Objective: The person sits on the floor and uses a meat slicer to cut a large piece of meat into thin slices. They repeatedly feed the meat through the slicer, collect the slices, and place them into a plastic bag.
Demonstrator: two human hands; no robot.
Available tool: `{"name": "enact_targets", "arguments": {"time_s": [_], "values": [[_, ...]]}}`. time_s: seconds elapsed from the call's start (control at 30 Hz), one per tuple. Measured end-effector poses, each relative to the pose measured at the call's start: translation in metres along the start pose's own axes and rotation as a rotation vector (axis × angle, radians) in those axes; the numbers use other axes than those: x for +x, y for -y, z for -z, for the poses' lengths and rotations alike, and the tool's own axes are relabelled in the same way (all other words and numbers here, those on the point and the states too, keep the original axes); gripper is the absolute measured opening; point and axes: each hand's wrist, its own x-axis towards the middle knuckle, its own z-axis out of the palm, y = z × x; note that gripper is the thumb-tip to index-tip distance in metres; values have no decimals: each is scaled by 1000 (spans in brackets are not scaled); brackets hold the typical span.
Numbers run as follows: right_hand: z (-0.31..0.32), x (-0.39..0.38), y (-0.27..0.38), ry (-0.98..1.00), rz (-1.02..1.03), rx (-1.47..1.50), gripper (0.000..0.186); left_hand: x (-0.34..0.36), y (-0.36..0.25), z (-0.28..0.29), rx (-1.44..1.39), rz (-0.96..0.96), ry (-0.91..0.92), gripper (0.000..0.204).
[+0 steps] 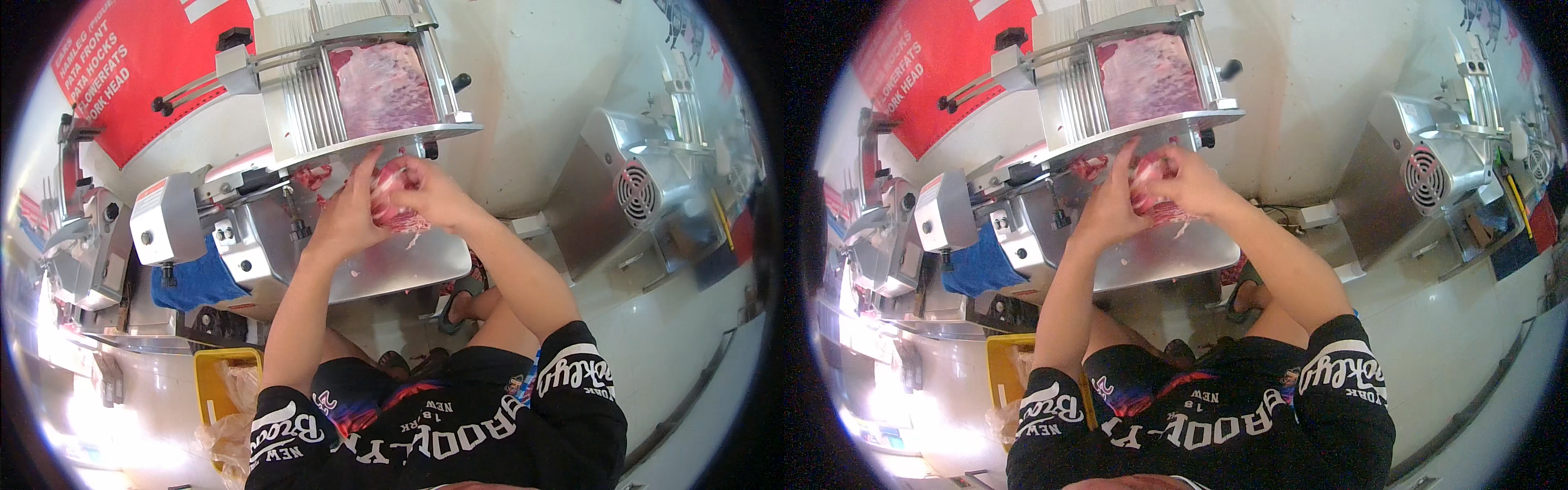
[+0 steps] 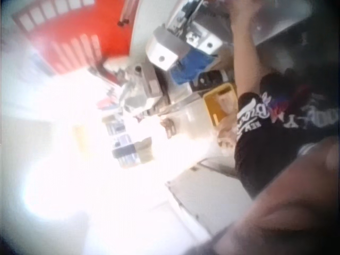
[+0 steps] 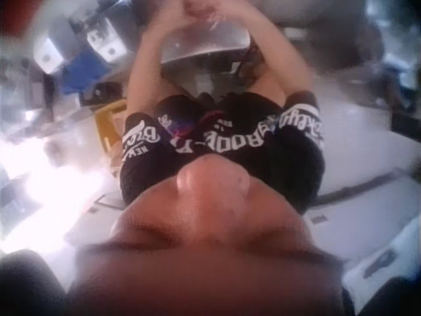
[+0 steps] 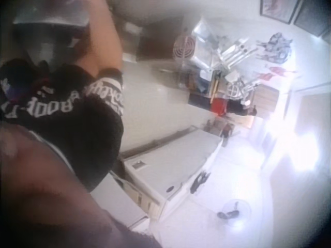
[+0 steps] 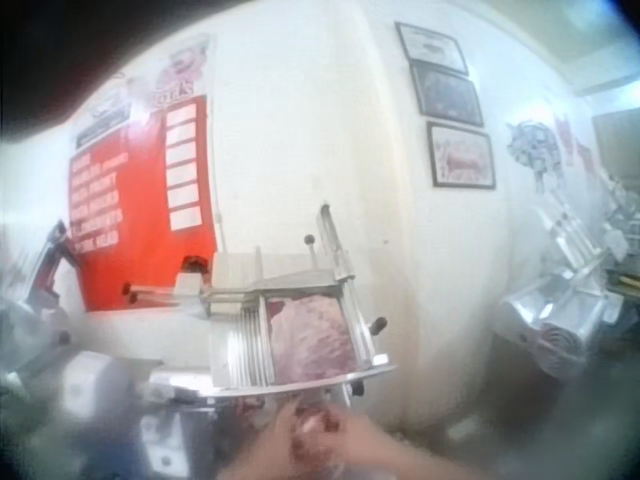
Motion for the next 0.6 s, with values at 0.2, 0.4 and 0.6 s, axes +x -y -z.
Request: {"name": "enact_targets", "arguments": {"time_s": [0.2, 0.4, 0.6], "values": [[1, 2, 10, -165, -151, 15, 55, -11, 28, 19, 120, 97, 74, 96], [23, 4, -53, -277, -219, -693, 69, -10, 82, -12, 107, -48, 257, 87], [79, -44, -55, -546, 207, -1102, 58, -13, 95, -33, 107, -91, 174, 84]]}}
